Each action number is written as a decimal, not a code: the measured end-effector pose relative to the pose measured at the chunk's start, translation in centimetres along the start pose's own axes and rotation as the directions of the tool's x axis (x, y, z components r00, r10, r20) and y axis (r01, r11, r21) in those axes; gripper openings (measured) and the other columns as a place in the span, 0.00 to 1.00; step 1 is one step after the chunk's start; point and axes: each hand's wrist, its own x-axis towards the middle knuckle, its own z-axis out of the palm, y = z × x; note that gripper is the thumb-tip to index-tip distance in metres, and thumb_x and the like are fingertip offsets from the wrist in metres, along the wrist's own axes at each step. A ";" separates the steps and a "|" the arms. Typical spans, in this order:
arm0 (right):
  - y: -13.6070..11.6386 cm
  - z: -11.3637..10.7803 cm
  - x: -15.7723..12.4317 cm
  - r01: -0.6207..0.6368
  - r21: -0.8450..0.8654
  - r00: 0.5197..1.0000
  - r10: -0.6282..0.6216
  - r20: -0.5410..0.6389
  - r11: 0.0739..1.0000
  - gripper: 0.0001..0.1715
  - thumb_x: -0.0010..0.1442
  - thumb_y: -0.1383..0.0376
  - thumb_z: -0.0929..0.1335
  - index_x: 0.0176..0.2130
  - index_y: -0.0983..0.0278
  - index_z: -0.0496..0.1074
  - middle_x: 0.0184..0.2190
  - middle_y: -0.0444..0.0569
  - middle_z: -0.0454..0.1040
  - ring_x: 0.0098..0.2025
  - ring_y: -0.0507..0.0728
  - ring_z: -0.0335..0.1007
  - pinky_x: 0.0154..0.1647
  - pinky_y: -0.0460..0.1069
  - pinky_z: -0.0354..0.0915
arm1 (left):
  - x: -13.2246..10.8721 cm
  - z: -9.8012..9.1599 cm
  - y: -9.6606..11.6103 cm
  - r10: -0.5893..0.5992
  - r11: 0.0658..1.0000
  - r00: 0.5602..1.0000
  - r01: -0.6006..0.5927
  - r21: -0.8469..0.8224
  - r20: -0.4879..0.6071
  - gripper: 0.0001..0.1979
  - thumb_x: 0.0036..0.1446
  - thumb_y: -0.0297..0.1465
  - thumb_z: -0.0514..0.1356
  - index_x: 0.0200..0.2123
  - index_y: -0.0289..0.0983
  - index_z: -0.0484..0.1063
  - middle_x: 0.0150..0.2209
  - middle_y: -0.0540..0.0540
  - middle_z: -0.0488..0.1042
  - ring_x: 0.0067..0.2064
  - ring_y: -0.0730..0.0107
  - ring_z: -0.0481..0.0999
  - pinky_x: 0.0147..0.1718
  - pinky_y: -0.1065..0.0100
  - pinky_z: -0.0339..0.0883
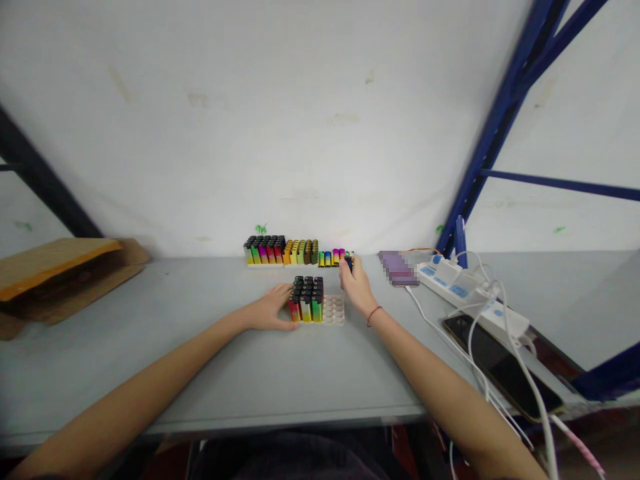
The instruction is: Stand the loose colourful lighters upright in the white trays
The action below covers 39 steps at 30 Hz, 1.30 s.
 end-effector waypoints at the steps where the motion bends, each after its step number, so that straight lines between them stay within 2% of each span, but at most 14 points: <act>1: -0.3 -0.2 0.1 0.019 0.002 1.000 -0.019 0.009 1.000 0.22 0.62 0.45 0.58 0.36 0.61 0.60 0.23 0.41 0.66 0.25 0.52 0.62 0.29 0.47 0.60 | 0.0 0.0 0.0 0.002 1.000 1.000 -0.002 -0.002 -0.001 0.45 0.48 0.52 0.63 0.61 0.30 0.57 0.62 0.31 0.58 0.61 0.41 0.58 0.60 0.49 0.50; 5: -1.4 -1.2 0.5 0.115 -0.089 0.988 -0.105 0.113 0.989 0.27 0.61 0.43 0.59 0.34 0.64 0.67 0.31 0.50 0.71 0.34 0.55 0.66 0.36 0.50 0.64 | 0.0 0.1 -0.1 0.014 1.000 1.000 -0.014 -0.001 -0.013 0.45 0.47 0.52 0.63 0.61 0.31 0.57 0.61 0.32 0.59 0.61 0.42 0.59 0.60 0.49 0.51; 8: -1.8 -1.8 0.6 0.111 -0.115 0.963 -0.079 0.257 0.987 0.30 0.60 0.43 0.60 0.39 0.65 0.73 0.36 0.52 0.74 0.39 0.58 0.69 0.39 0.51 0.66 | 0.0 0.1 -0.1 0.015 1.000 1.000 -0.015 0.010 -0.015 0.44 0.48 0.53 0.63 0.61 0.33 0.57 0.61 0.33 0.60 0.61 0.43 0.59 0.60 0.50 0.51; 11: -1.8 -2.1 0.6 0.105 -0.116 0.932 -0.057 0.359 0.988 0.29 0.61 0.47 0.62 0.45 0.66 0.75 0.43 0.54 0.76 0.44 0.60 0.71 0.43 0.52 0.67 | 0.0 -0.1 0.1 0.017 1.000 1.000 -0.017 0.008 -0.009 0.44 0.48 0.52 0.63 0.62 0.33 0.56 0.61 0.34 0.60 0.61 0.45 0.59 0.60 0.51 0.52; 14: -1.4 -1.9 0.5 0.132 -0.127 0.926 -0.076 0.370 0.983 0.27 0.61 0.51 0.64 0.48 0.68 0.75 0.45 0.55 0.77 0.44 0.59 0.72 0.45 0.53 0.68 | 0.0 -0.2 0.3 0.011 1.000 1.000 -0.011 0.009 -0.002 0.44 0.48 0.51 0.63 0.62 0.32 0.56 0.61 0.33 0.59 0.61 0.45 0.59 0.60 0.51 0.51; 20: -0.5 -1.2 0.5 0.162 -0.161 0.928 -0.095 0.360 0.973 0.22 0.58 0.57 0.68 0.48 0.67 0.75 0.46 0.56 0.77 0.43 0.58 0.73 0.43 0.52 0.69 | 0.1 -0.2 0.3 0.009 1.000 1.000 -0.009 0.007 0.003 0.44 0.48 0.50 0.63 0.62 0.32 0.56 0.61 0.33 0.59 0.61 0.45 0.58 0.61 0.51 0.50; 25: -1.0 -1.3 0.1 0.250 -0.225 0.912 -0.151 0.381 0.942 0.21 0.61 0.58 0.65 0.50 0.65 0.72 0.48 0.54 0.75 0.45 0.57 0.72 0.42 0.50 0.69 | 0.1 -0.1 0.2 0.015 1.000 1.000 -0.015 -0.009 0.004 0.45 0.49 0.52 0.62 0.62 0.32 0.55 0.62 0.33 0.58 0.62 0.44 0.58 0.61 0.50 0.49; 33: -1.5 -0.9 -0.5 0.421 -0.355 0.854 -0.232 0.466 0.835 0.22 0.66 0.59 0.59 0.55 0.64 0.67 0.50 0.56 0.74 0.51 0.60 0.71 0.53 0.55 0.63 | 0.0 -0.1 0.2 0.020 1.000 1.000 -0.020 -0.017 -0.015 0.44 0.48 0.52 0.63 0.61 0.33 0.56 0.61 0.33 0.59 0.60 0.42 0.59 0.60 0.49 0.51; 36: -1.5 -0.7 -0.6 0.412 -0.366 0.843 -0.197 0.500 0.835 0.26 0.67 0.56 0.57 0.57 0.66 0.66 0.52 0.58 0.73 0.53 0.60 0.70 0.55 0.56 0.62 | 0.0 -0.2 0.3 0.021 1.000 1.000 -0.021 -0.009 -0.008 0.44 0.48 0.52 0.63 0.62 0.33 0.56 0.62 0.34 0.59 0.60 0.43 0.59 0.60 0.50 0.51; 39: -1.0 -0.6 -0.4 0.346 -0.282 0.847 -0.169 0.504 0.895 0.31 0.69 0.53 0.51 0.62 0.65 0.61 0.56 0.56 0.70 0.57 0.57 0.66 0.60 0.55 0.58 | 0.0 -0.2 0.3 0.017 1.000 1.000 -0.017 -0.002 -0.005 0.44 0.49 0.52 0.63 0.62 0.33 0.55 0.62 0.34 0.59 0.61 0.44 0.59 0.61 0.51 0.50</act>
